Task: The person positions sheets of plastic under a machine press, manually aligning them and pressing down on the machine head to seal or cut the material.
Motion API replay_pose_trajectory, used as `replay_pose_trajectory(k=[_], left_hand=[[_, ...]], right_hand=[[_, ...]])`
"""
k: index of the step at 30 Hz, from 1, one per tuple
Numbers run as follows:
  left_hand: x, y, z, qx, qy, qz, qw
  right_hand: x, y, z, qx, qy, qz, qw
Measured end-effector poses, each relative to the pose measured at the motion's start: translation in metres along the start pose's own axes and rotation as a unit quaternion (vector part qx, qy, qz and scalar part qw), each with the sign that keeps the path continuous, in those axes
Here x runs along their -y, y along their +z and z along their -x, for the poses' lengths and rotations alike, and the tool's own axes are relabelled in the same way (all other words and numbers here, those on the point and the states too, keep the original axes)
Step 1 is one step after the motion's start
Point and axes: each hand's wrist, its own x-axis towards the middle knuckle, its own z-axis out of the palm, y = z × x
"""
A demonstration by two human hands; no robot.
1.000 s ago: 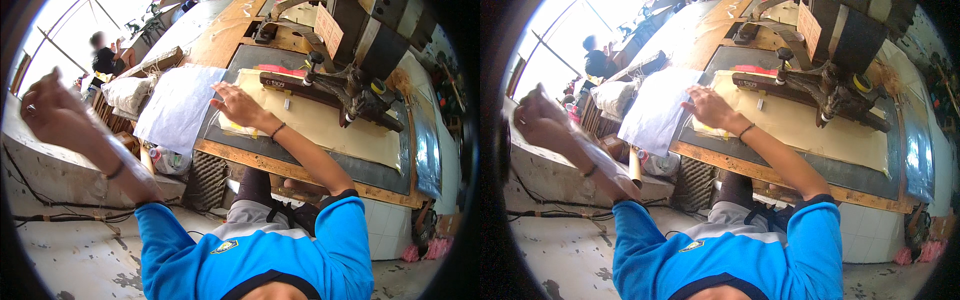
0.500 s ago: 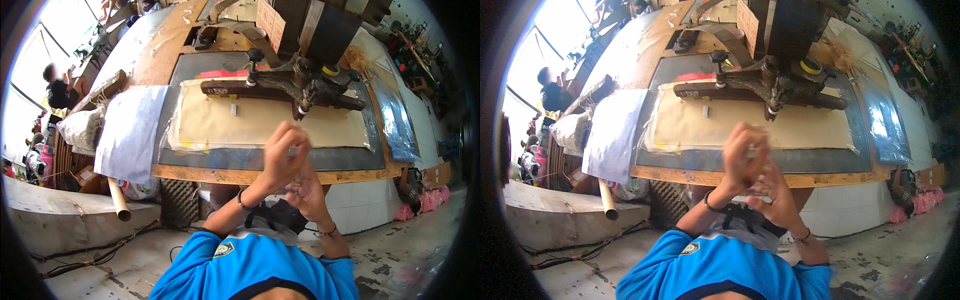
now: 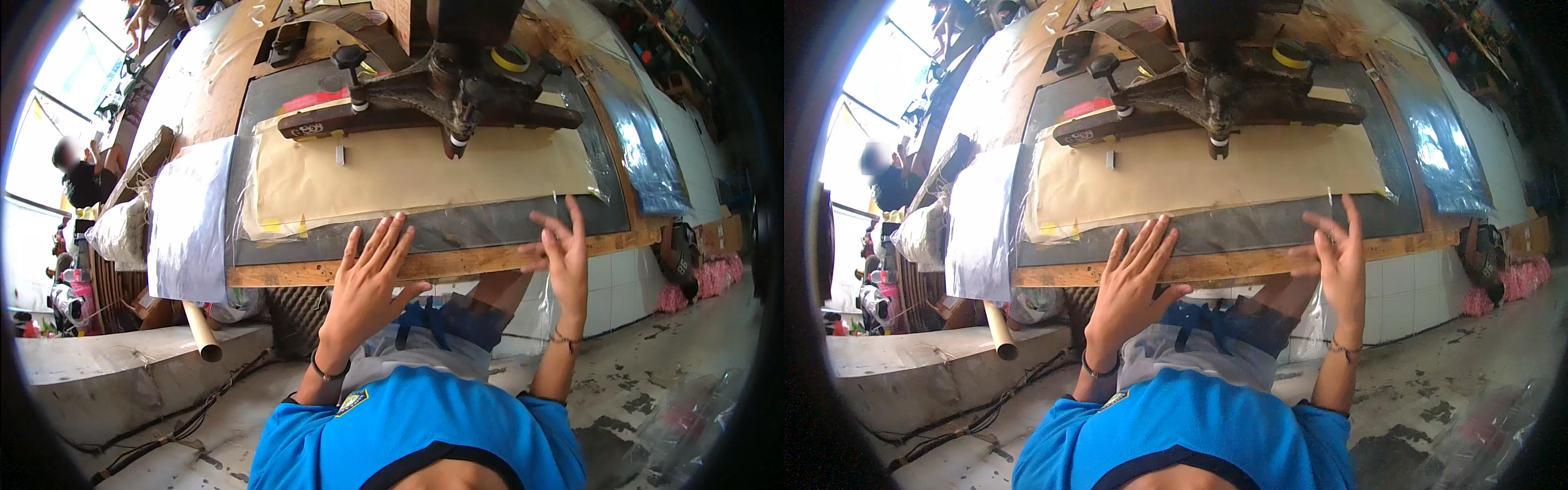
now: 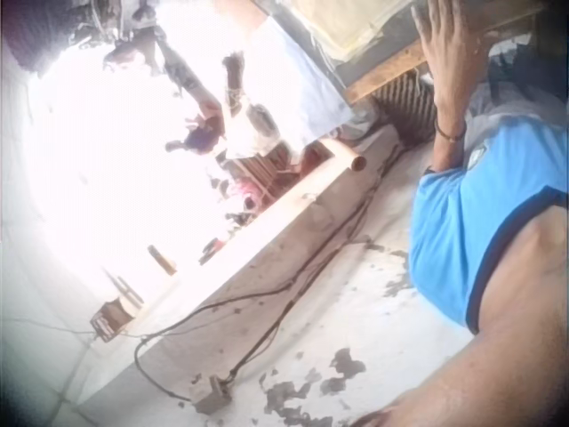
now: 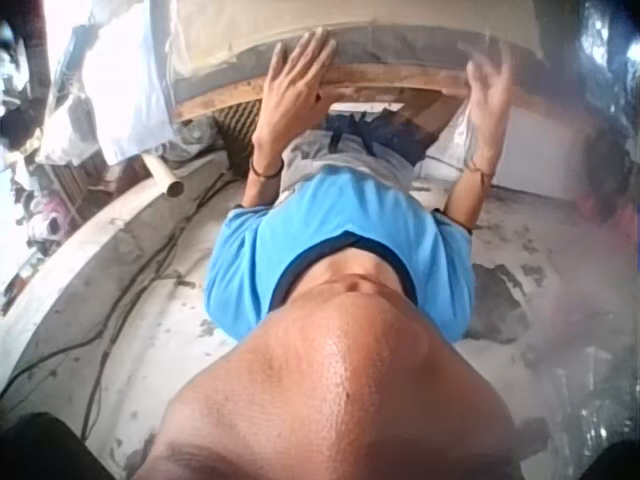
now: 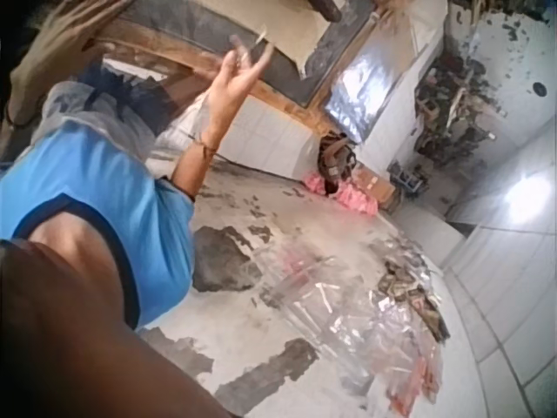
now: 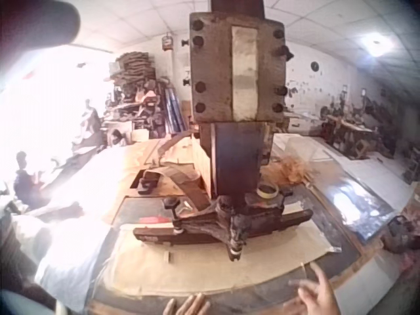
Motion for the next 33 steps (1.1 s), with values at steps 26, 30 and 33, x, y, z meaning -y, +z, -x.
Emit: replay_pose_trajectory(k=[26,30,33], left_hand=[[0.037,0.003,-0.04,-0.078,0.005,-0.004,0.997],[0.032,0.006,-0.02,-0.086,-0.015,-0.012,0.996],[0.036,0.009,-0.032,-0.096,-0.02,-0.041,0.994]], right_hand=[[0.01,0.014,-0.08,0.118,-0.251,0.56,0.781],[0.0,0.017,-0.059,0.141,-0.274,0.579,0.755],[-0.012,0.014,-0.081,0.12,-0.299,0.586,0.743]])
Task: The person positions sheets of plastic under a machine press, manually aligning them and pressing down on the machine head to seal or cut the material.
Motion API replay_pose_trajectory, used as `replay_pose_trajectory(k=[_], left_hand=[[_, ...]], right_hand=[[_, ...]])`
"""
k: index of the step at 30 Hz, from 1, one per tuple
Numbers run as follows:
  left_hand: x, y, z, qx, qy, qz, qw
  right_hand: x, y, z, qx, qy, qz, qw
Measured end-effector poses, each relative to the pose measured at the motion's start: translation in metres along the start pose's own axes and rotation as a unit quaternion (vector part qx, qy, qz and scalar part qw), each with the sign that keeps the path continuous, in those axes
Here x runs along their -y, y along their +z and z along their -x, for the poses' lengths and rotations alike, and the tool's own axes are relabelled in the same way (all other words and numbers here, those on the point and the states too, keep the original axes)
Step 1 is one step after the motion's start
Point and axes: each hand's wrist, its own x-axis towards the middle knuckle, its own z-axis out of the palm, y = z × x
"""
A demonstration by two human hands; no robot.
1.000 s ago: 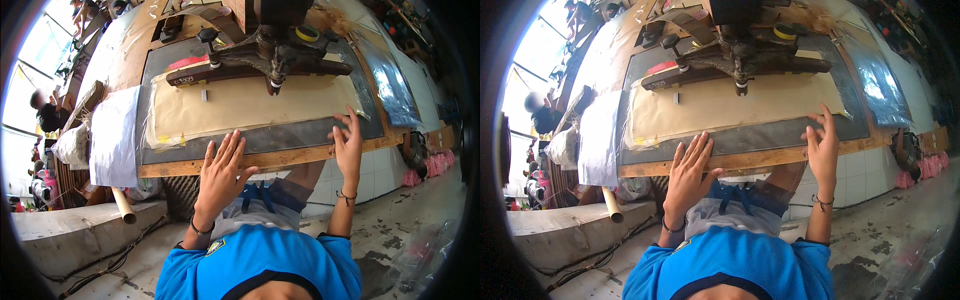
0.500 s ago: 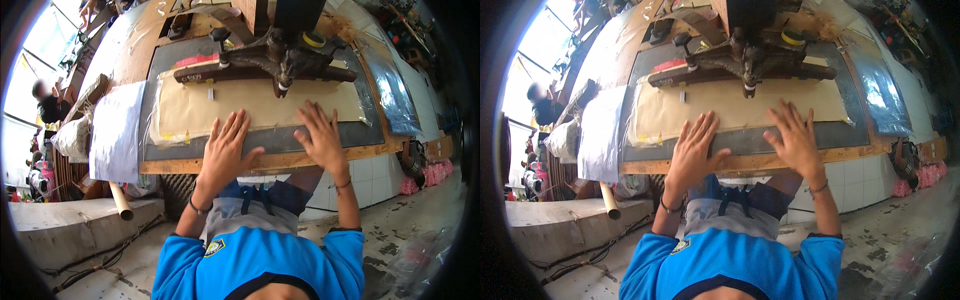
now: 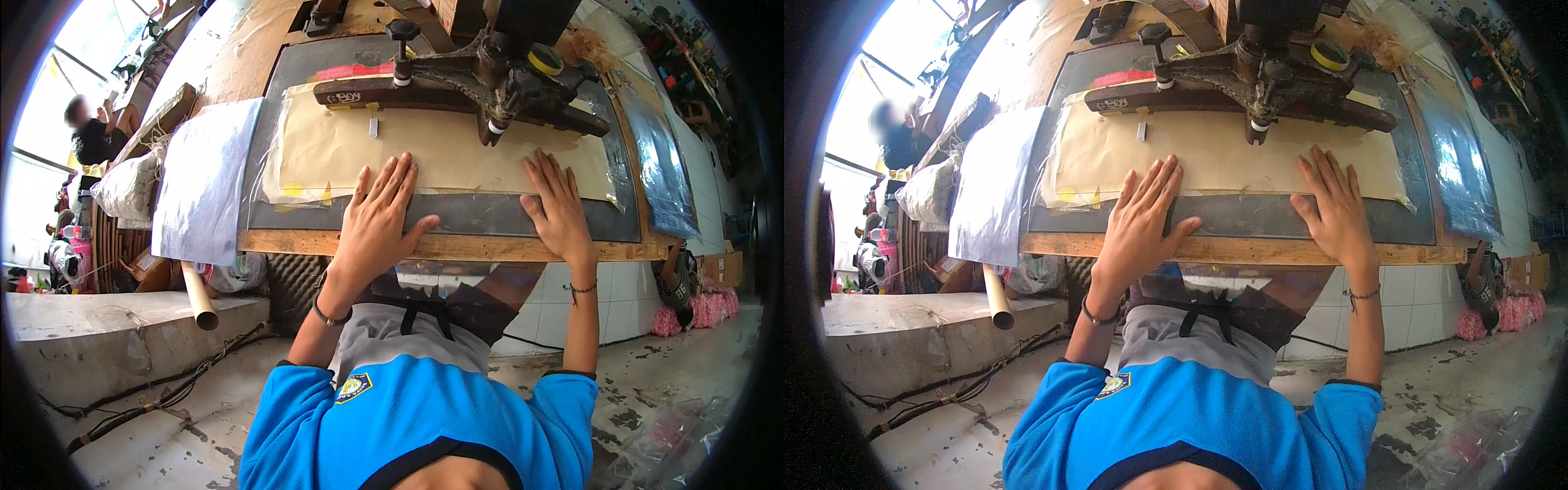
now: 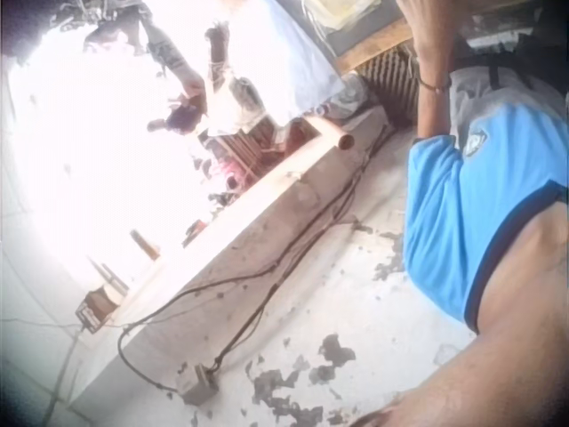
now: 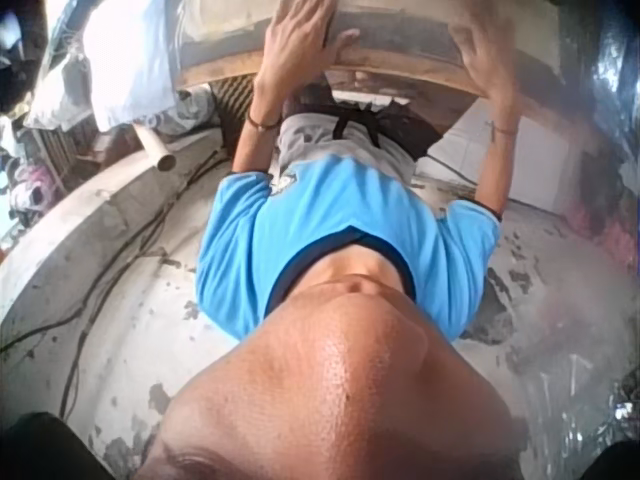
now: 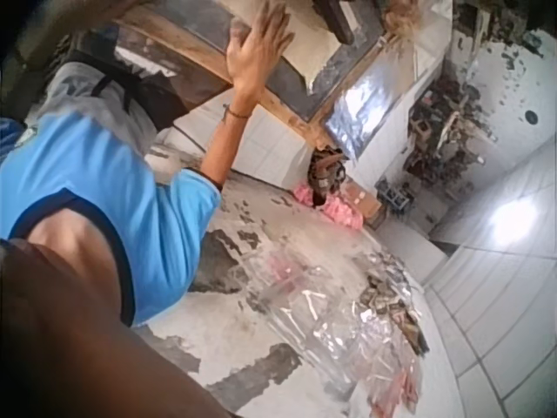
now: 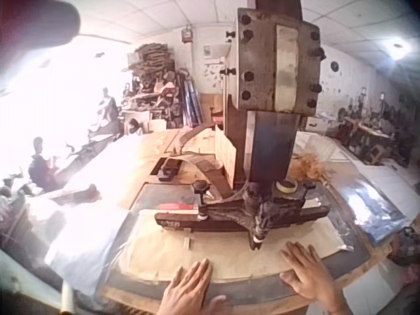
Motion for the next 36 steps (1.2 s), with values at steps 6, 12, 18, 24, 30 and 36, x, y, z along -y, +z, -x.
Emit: replay_pose_trajectory(k=[6,12,18,24,30,36], left_hand=[[0.006,0.007,-0.005,-0.016,-0.02,-0.01,1.0],[0.004,0.001,0.016,-0.02,-0.014,0.018,1.0],[0.011,0.003,0.002,-0.031,-0.02,0.015,0.999],[0.017,0.01,-0.018,-0.03,-0.032,0.006,0.999],[0.013,0.014,-0.004,-0.044,-0.034,0.019,0.998],[0.007,0.016,-0.007,-0.053,-0.038,0.012,0.998]], right_hand=[[0.006,-0.011,-0.02,0.008,0.03,-0.047,0.998],[0.02,-0.014,0.006,0.015,-0.004,-0.054,0.998],[0.017,-0.01,-0.011,0.027,0.023,-0.029,0.999],[0.007,0.009,-0.034,-0.017,0.018,-0.022,0.999],[0.004,0.004,-0.025,-0.005,0.045,-0.027,0.999],[-0.003,0.007,-0.029,-0.012,0.049,-0.037,0.998]])
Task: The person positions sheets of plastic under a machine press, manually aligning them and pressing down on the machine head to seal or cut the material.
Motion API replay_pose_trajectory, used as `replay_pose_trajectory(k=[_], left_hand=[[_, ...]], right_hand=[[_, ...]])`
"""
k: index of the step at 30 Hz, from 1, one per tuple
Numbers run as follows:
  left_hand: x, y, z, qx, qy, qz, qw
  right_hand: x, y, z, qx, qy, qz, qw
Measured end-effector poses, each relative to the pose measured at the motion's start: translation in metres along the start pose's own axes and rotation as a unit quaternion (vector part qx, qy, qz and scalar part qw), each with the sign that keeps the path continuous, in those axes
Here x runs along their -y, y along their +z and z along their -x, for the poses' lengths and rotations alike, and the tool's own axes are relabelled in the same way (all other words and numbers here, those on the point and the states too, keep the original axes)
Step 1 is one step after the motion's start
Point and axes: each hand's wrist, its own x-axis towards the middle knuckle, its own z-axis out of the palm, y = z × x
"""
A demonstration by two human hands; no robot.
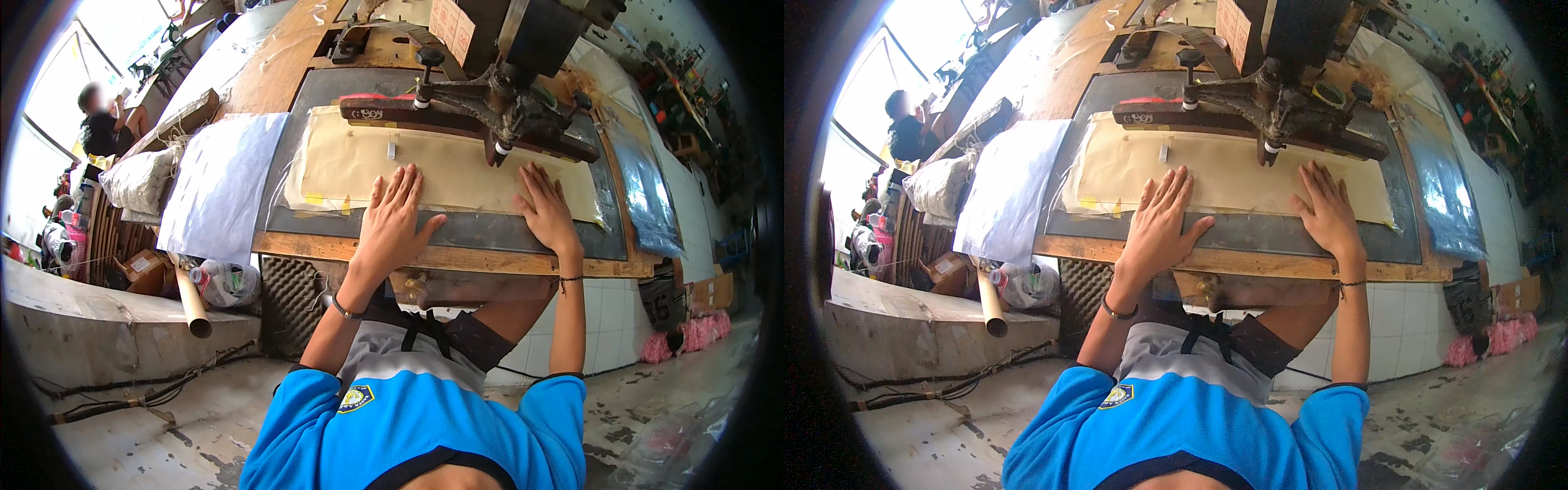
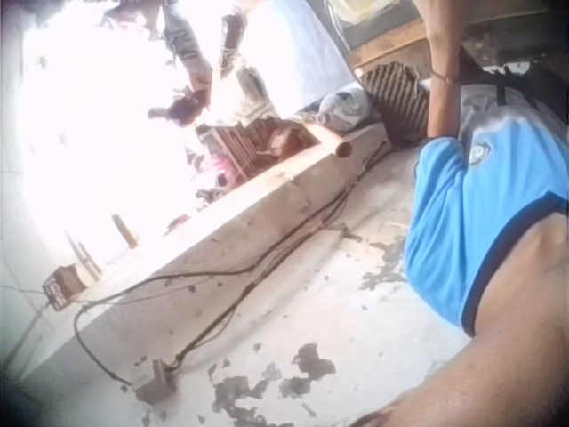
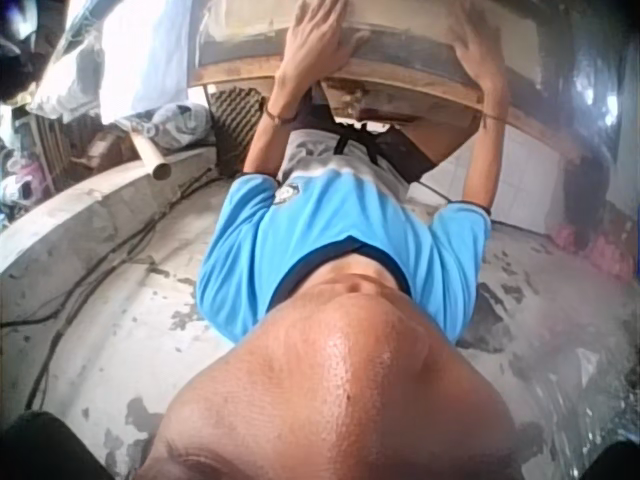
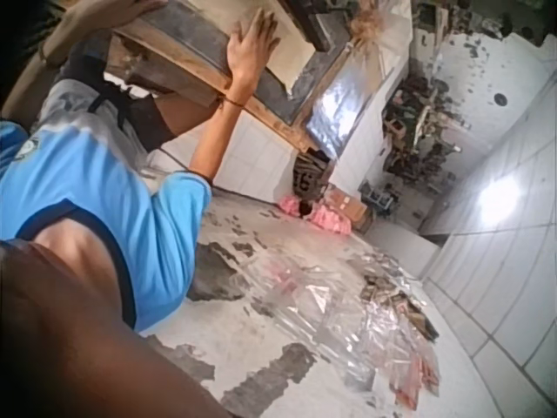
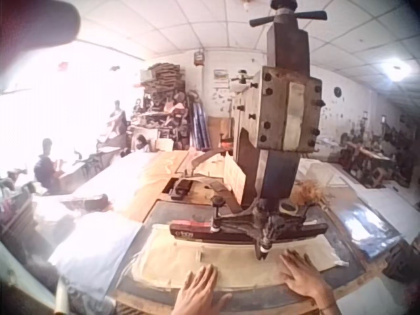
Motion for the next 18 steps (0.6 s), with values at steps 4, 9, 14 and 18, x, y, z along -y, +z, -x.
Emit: replay_pose_trajectory(k=[4,9,14,18], left_hand=[[0.003,-0.001,-0.002,-0.002,-0.005,-0.001,1.0],[0.009,-0.008,0.004,-0.001,0.005,0.031,0.999],[0.01,-0.009,-0.016,-0.009,0.016,0.015,1.0],[0.016,0.003,-0.021,-0.012,0.023,-0.009,1.0]], right_hand=[[-0.009,0.004,-0.004,-0.001,-0.017,-0.047,0.999],[-0.005,-0.001,0.008,-0.005,-0.015,-0.054,0.998],[-0.012,0.002,-0.003,-0.002,-0.021,-0.045,0.999],[-0.013,0.0,-0.011,0.023,-0.008,-0.032,0.999]])
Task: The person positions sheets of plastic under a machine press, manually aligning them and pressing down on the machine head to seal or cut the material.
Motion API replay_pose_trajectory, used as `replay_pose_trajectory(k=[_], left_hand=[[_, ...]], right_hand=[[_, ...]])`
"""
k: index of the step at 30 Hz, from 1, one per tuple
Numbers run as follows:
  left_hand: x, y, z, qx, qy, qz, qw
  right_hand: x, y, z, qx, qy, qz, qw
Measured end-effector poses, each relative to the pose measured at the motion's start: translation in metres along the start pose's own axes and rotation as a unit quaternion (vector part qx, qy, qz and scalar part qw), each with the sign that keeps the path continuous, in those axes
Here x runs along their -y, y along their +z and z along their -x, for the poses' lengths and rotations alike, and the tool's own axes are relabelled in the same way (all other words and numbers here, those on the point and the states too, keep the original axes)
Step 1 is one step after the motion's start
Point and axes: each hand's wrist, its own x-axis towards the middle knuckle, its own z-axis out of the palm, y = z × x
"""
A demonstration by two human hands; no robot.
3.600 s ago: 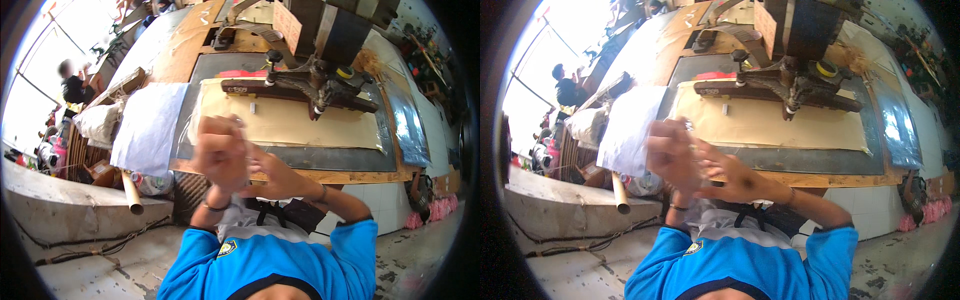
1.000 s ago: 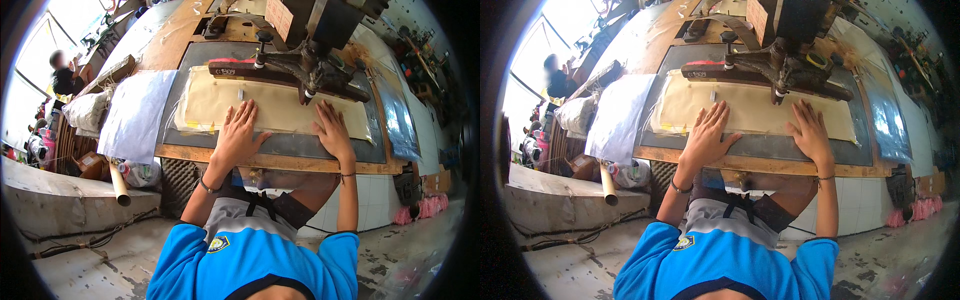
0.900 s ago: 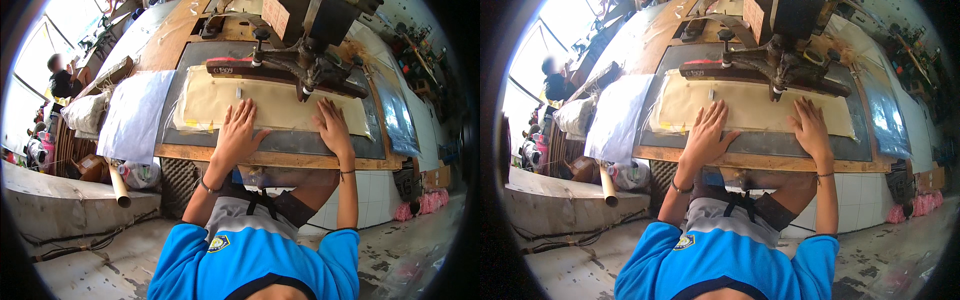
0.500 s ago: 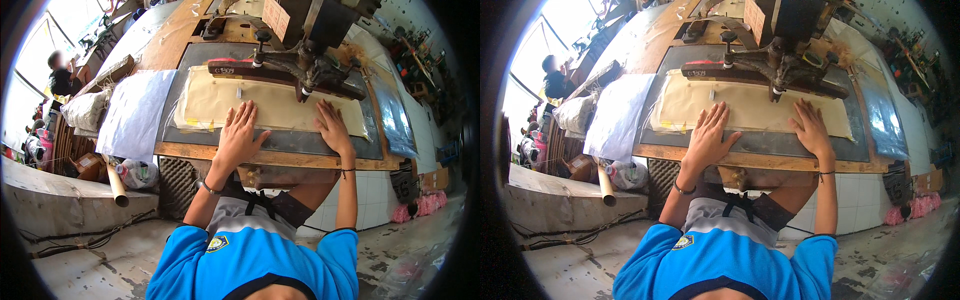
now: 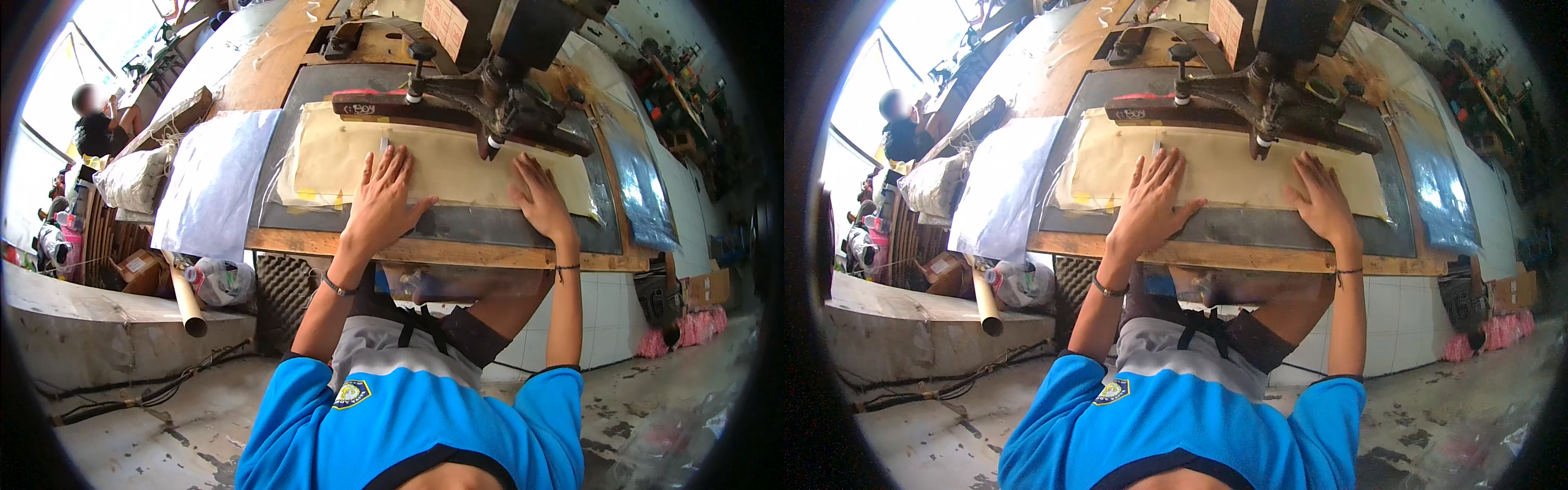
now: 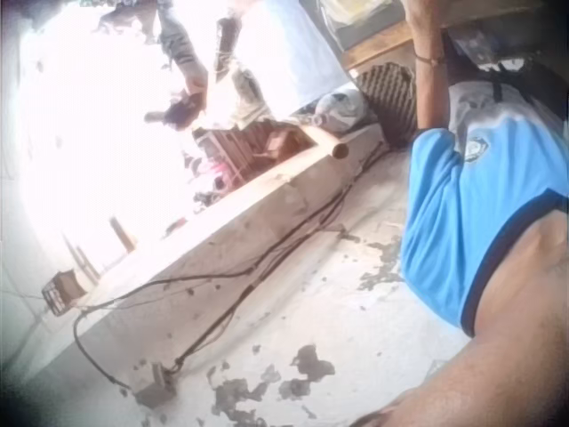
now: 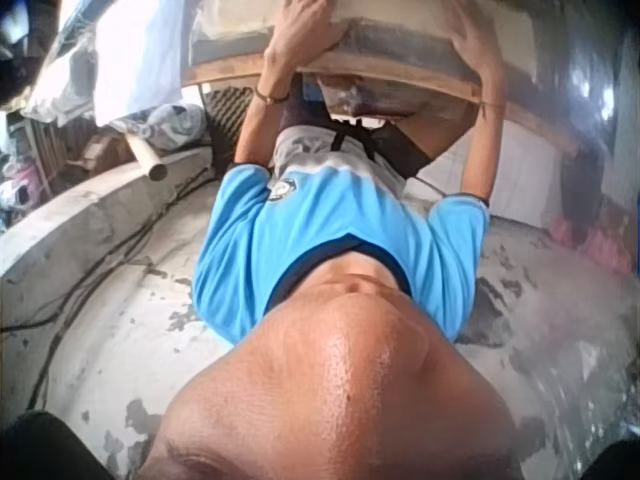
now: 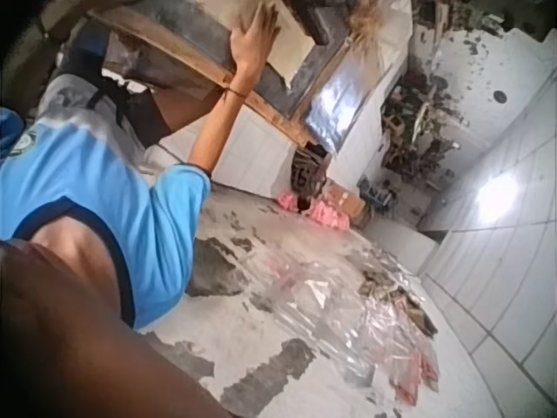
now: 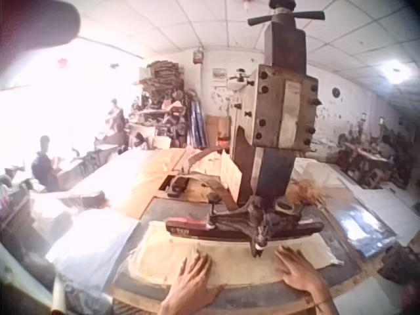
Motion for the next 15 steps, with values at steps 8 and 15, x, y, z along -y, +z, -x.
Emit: replay_pose_trajectory(k=[8,15], left_hand=[[-0.001,0.0,-0.006,-0.005,0.0,-0.037,0.999],[-0.007,-0.015,0.012,0.04,0.001,0.035,0.999]], right_hand=[[-0.009,0.003,-0.008,-0.019,0.002,-0.041,0.999],[-0.012,0.005,0.003,-0.017,0.009,-0.008,1.0]])
